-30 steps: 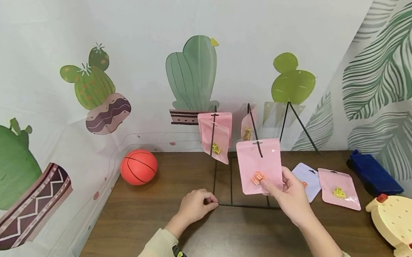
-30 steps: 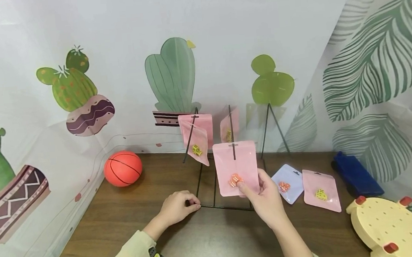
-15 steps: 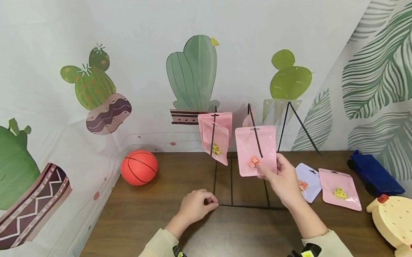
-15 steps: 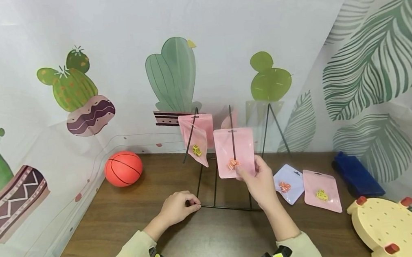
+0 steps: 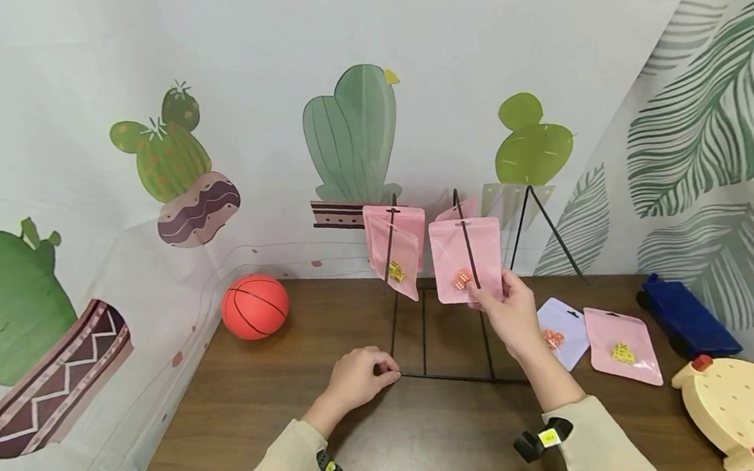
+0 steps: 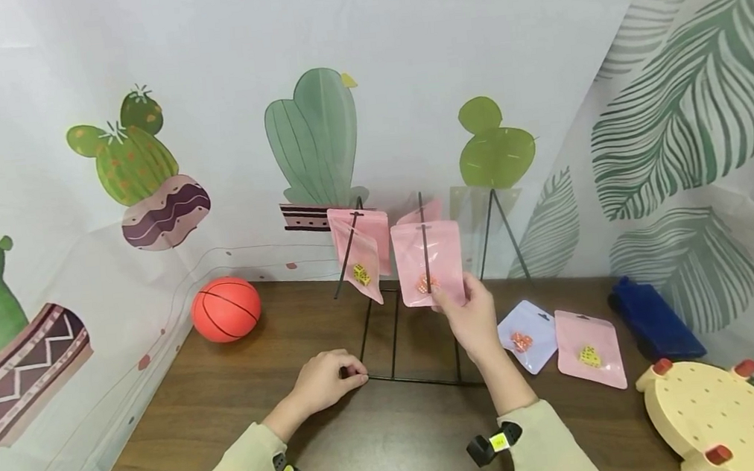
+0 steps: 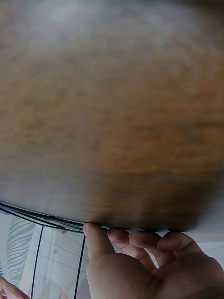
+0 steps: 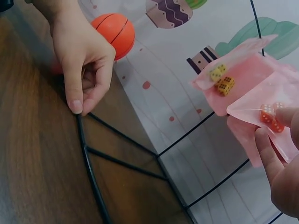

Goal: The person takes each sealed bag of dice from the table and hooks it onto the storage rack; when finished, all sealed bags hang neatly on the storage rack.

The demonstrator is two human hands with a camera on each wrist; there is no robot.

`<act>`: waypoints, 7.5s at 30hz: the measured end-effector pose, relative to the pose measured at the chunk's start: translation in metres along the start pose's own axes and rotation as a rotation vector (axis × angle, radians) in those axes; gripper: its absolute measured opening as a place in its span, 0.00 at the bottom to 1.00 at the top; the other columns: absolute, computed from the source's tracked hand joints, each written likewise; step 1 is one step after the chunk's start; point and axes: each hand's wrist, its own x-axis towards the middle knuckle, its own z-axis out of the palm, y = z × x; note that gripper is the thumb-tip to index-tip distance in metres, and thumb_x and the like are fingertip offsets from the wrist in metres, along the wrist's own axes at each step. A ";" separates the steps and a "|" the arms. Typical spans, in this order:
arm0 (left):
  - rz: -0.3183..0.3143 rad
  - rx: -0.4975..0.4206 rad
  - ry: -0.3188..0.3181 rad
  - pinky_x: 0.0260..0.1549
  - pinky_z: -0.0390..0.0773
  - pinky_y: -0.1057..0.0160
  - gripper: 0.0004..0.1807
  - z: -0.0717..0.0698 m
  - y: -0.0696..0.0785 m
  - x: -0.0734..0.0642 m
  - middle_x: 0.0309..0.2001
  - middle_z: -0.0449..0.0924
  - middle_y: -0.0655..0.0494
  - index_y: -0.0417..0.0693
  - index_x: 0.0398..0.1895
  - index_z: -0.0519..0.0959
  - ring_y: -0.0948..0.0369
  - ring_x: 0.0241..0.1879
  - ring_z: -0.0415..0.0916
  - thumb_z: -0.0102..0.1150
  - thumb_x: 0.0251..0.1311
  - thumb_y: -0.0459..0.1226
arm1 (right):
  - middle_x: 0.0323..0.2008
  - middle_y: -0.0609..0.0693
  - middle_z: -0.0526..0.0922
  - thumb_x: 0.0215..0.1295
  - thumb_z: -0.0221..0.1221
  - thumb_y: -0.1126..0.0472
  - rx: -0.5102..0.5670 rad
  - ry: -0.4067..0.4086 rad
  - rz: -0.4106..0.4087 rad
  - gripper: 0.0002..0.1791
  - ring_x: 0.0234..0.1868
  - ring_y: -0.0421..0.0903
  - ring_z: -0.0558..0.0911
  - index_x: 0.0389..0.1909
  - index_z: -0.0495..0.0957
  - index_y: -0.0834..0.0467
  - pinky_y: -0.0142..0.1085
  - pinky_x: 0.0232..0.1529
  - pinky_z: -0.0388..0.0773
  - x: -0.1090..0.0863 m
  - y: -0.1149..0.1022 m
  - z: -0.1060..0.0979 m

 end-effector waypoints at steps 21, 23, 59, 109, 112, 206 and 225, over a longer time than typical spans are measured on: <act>-0.002 0.002 0.000 0.27 0.71 0.64 0.03 0.001 -0.001 0.000 0.29 0.76 0.76 0.64 0.35 0.89 0.71 0.28 0.72 0.74 0.62 0.48 | 0.31 0.49 0.84 0.71 0.64 0.70 0.003 0.048 0.002 0.14 0.30 0.40 0.88 0.48 0.76 0.78 0.33 0.35 0.84 -0.009 0.036 -0.042; -0.002 0.002 -0.002 0.27 0.71 0.64 0.05 0.000 -0.001 0.000 0.29 0.76 0.76 0.63 0.35 0.89 0.71 0.29 0.72 0.73 0.62 0.49 | 0.31 0.49 0.84 0.71 0.64 0.70 -0.021 0.062 0.023 0.14 0.30 0.40 0.88 0.49 0.76 0.77 0.32 0.35 0.84 -0.012 0.037 -0.048; -0.004 0.012 0.005 0.27 0.71 0.63 0.03 0.001 0.001 0.000 0.29 0.76 0.76 0.64 0.34 0.89 0.71 0.29 0.73 0.73 0.62 0.48 | 0.42 0.66 0.86 0.70 0.61 0.39 -1.021 0.160 0.259 0.35 0.44 0.65 0.83 0.56 0.76 0.69 0.53 0.38 0.72 -0.051 0.052 -0.163; -0.004 0.004 0.004 0.27 0.71 0.64 0.03 0.001 0.001 0.000 0.30 0.76 0.75 0.64 0.34 0.89 0.71 0.28 0.73 0.74 0.61 0.47 | 0.44 0.67 0.86 0.69 0.64 0.51 -0.876 0.120 0.321 0.33 0.43 0.62 0.84 0.64 0.69 0.71 0.43 0.34 0.72 -0.031 0.070 -0.145; -0.003 0.004 0.008 0.27 0.71 0.64 0.02 0.000 0.001 0.000 0.30 0.76 0.75 0.64 0.34 0.89 0.71 0.28 0.73 0.74 0.61 0.46 | 0.46 0.70 0.84 0.71 0.62 0.46 -0.910 0.129 0.321 0.36 0.45 0.65 0.82 0.64 0.68 0.72 0.49 0.38 0.73 -0.029 0.066 -0.140; -0.009 -0.005 0.001 0.27 0.71 0.64 0.04 -0.002 0.003 0.000 0.29 0.75 0.76 0.63 0.35 0.89 0.71 0.28 0.72 0.73 0.62 0.49 | 0.56 0.71 0.79 0.69 0.67 0.43 -0.744 -0.099 0.250 0.42 0.51 0.61 0.77 0.67 0.68 0.72 0.48 0.47 0.75 -0.029 0.064 -0.150; -0.014 -0.001 0.003 0.27 0.71 0.64 0.03 -0.002 0.005 -0.001 0.29 0.75 0.74 0.63 0.35 0.89 0.71 0.28 0.72 0.73 0.63 0.48 | 0.43 0.44 0.84 0.67 0.68 0.66 -0.538 -0.094 -0.037 0.22 0.39 0.34 0.80 0.58 0.74 0.67 0.27 0.38 0.77 -0.067 0.019 -0.163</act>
